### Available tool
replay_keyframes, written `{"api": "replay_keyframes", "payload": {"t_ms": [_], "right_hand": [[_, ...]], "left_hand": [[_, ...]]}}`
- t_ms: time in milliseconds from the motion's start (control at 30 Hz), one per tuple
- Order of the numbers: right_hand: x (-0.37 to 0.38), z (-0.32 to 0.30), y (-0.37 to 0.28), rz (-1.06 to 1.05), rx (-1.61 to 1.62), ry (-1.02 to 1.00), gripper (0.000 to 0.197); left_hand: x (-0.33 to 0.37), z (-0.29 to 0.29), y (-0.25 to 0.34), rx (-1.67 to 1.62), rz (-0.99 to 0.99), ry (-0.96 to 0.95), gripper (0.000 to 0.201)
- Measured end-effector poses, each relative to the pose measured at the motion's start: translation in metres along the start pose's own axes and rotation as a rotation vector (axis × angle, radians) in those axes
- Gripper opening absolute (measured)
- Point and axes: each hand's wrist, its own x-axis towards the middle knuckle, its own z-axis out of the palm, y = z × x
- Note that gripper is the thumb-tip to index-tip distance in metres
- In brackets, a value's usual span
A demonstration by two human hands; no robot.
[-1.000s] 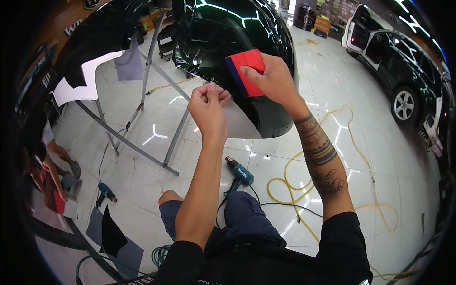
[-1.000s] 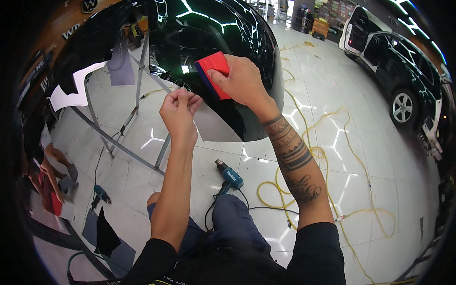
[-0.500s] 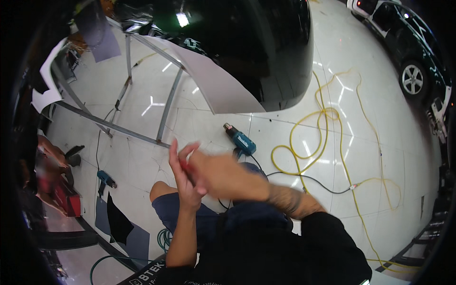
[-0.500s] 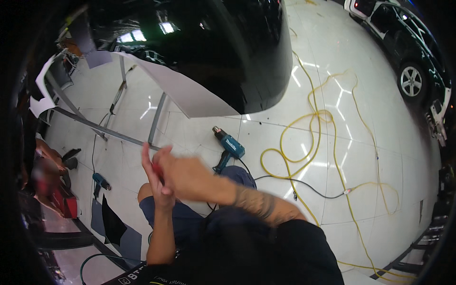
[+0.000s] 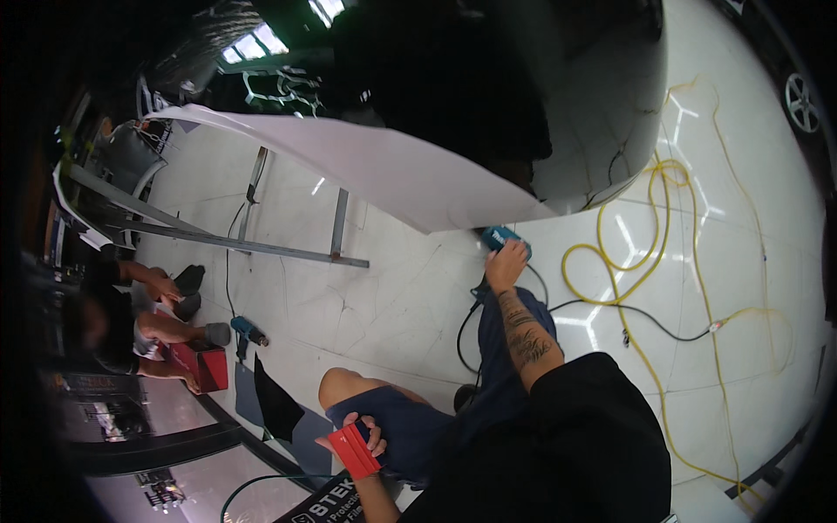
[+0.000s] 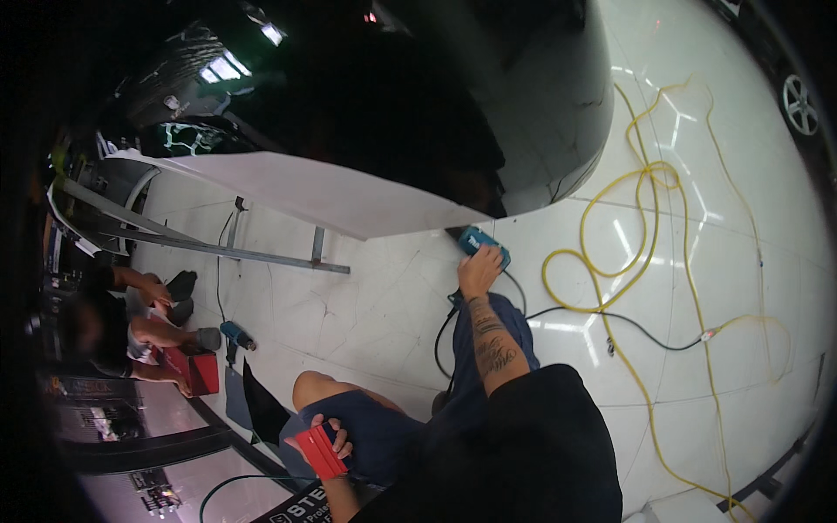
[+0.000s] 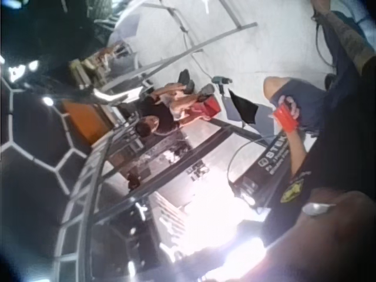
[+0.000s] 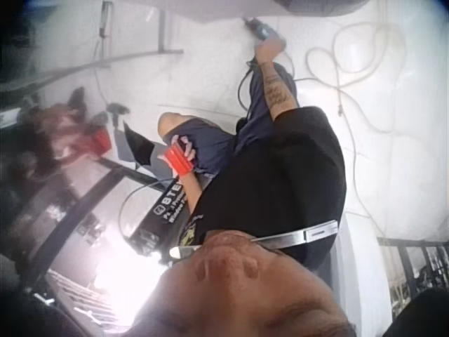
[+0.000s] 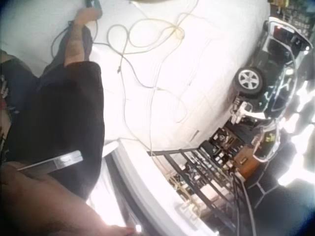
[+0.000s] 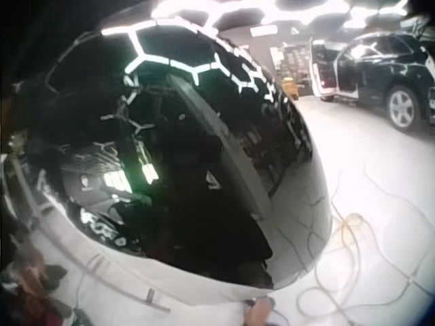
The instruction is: The person applies a dark protective film to a green car bumper using a heat gun, squeegee, and utility knife. They smooth the film, trim edges, and tuck the film into contours while working on the bumper mounted on a stand.
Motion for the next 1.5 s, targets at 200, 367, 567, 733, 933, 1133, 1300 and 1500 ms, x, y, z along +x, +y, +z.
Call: {"api": "replay_keyframes", "payload": {"t_ms": [200, 367, 567, 733, 933, 1133, 1300, 1500], "right_hand": [[0.024, -0.008, 0.079, 0.344, 0.122, -0.273, 0.040], [0.015, 0.012, 0.047, 0.414, 0.330, -0.741, 0.039], [0.051, 0.137, 0.088, 0.840, 1.013, -0.601, 0.027], [0.029, 0.161, 0.057, 0.933, 0.825, -0.435, 0.044], [0.009, 0.092, 0.015, 0.895, 1.336, -0.492, 0.022], [0.075, -0.053, 0.048, 0.277, 1.164, -0.004, 0.020], [0.145, -0.231, 0.105, 0.089, 1.274, 0.430, 0.053], [0.092, -0.490, 0.120, -0.270, 0.970, 0.746, 0.042]], "left_hand": [[-0.003, -0.026, 0.004, -0.117, -0.043, -0.193, 0.089], [-0.030, -0.029, 0.000, -0.140, -0.010, -0.118, 0.092], [-0.003, -0.041, 0.012, -0.094, -0.063, -0.176, 0.098], [-0.014, -0.036, 0.016, -0.124, -0.057, -0.229, 0.094], [-0.048, -0.058, 0.007, -0.074, -0.012, -0.193, 0.093], [-0.017, -0.049, 0.015, -0.054, -0.120, -0.231, 0.088], [0.011, -0.051, 0.022, -0.008, -0.189, -0.248, 0.085], [0.048, -0.049, 0.027, 0.335, -0.160, -0.087, 0.064]]}}
